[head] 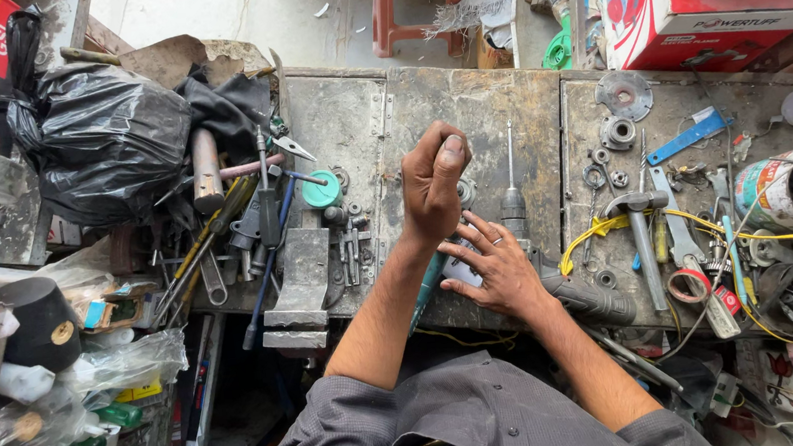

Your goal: The person works at a cluttered metal workbench repairing a small power tool. They handle an angle grinder, pick up and set down small metal parts and fasteners, use a screwdriver to work on a component, and manipulate a drill and other hand tools while fitting parts together on the bench.

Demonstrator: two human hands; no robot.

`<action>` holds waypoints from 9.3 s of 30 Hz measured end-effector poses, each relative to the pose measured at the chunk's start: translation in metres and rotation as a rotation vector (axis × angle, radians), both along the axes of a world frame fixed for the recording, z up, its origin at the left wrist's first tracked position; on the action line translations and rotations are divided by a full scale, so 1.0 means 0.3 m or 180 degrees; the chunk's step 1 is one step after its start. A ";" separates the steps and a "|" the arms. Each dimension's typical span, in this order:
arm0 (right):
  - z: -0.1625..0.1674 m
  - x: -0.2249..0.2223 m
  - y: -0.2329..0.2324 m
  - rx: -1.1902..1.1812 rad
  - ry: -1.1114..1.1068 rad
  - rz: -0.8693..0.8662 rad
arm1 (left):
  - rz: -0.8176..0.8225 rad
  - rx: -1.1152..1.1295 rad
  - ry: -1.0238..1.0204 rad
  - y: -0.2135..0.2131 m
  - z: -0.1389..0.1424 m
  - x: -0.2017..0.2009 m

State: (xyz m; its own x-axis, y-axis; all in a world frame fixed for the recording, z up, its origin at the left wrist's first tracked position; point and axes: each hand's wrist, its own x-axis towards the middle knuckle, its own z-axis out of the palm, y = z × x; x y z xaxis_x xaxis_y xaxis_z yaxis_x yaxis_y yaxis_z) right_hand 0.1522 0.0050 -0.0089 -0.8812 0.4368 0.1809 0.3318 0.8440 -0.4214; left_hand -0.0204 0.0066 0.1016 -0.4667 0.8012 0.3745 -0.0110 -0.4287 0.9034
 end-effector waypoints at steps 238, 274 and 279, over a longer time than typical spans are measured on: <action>0.572 -0.065 0.237 -0.0843 0.1890 -0.0484 | 0.0939 -0.2921 0.2595 -0.015 -0.373 0.082; 0.546 -0.062 0.258 -0.0638 0.1906 -0.0570 | 0.0831 -0.2975 0.2631 -0.012 -0.390 0.077; 0.568 -0.076 0.259 -0.0214 0.1863 -0.0797 | 0.0850 -0.2951 0.2656 -0.014 -0.389 0.080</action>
State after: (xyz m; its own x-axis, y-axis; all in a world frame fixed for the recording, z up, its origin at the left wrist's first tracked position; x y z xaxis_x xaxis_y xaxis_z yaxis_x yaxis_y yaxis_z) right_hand 0.1293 0.0828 0.1613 -0.5146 0.6438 0.5663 0.2144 0.7361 -0.6420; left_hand 0.0035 0.0024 -0.0149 -0.5472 0.8369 -0.0164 0.6910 0.4627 0.5554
